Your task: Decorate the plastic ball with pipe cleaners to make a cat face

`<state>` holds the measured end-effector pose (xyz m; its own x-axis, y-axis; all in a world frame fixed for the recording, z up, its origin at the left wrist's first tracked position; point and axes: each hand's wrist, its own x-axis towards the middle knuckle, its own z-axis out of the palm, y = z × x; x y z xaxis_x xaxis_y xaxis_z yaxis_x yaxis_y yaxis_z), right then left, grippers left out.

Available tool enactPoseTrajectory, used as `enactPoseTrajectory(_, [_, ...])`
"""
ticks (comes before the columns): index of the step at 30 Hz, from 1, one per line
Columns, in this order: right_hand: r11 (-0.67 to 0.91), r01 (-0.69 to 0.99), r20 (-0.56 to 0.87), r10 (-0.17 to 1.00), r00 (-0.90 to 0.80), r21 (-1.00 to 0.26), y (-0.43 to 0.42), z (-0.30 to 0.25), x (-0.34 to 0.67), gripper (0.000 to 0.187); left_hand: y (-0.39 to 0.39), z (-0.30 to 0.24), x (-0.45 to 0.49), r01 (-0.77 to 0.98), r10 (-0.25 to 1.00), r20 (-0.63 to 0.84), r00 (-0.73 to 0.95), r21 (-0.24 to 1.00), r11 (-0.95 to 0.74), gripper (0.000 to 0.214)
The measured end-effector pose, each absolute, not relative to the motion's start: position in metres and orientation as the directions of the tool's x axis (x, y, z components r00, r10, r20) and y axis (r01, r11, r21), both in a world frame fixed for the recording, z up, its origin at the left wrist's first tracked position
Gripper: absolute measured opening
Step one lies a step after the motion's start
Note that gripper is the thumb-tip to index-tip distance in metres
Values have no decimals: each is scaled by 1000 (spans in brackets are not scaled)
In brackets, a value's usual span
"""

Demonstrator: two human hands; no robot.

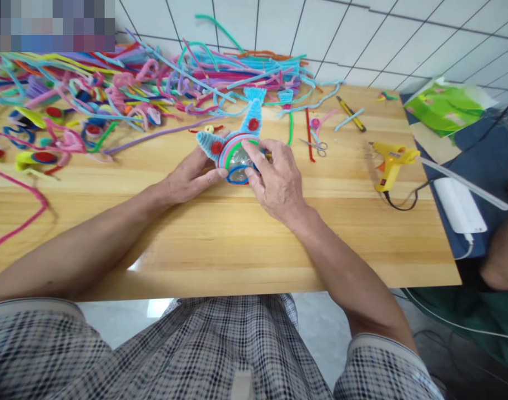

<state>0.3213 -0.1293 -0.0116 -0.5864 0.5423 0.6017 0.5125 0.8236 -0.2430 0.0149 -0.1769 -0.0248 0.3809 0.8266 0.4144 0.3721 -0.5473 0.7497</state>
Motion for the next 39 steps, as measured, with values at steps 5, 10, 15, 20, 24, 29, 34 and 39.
enactPoseTrajectory(5, [826, 530, 608, 524, -596, -192, -128, -11, 322, 58, -176, -25, 15, 363, 826, 417, 379, 754, -547, 99])
enactPoseTrajectory(10, [818, 518, 570, 557, -605, -250, -126, -14, 323, 61, -177, -25, 15, 371, 832, 407, 378, 757, -539, 97])
enactPoseTrajectory(15, [820, 510, 588, 553, -590, -260, -124, -18, 323, 61, -177, -26, 14, 375, 834, 403, 377, 757, -535, 99])
enactPoseTrajectory(20, [812, 523, 575, 564, -592, -258, -124, -18, 324, 62, -175, -27, 13, 360, 830, 413, 374, 761, -540, 99])
enactPoseTrajectory(24, [822, 509, 592, 549, -591, -254, -125, -17, 323, 63, -176, -27, 13, 362, 836, 410, 365, 765, -533, 99])
enactPoseTrajectory(29, [795, 549, 560, 587, -585, -259, -128, -14, 321, 60, -176, -28, 14, 353, 830, 416, 371, 764, -540, 99])
enactPoseTrajectory(34, [801, 541, 569, 578, -585, -257, -128, -13, 320, 61, -176, -28, 16, 334, 836, 414, 360, 780, -530, 98])
enactPoseTrajectory(39, [799, 534, 554, 586, -591, -276, -128, -14, 319, 60, -178, -27, 17, 288, 839, 419, 349, 804, -521, 96])
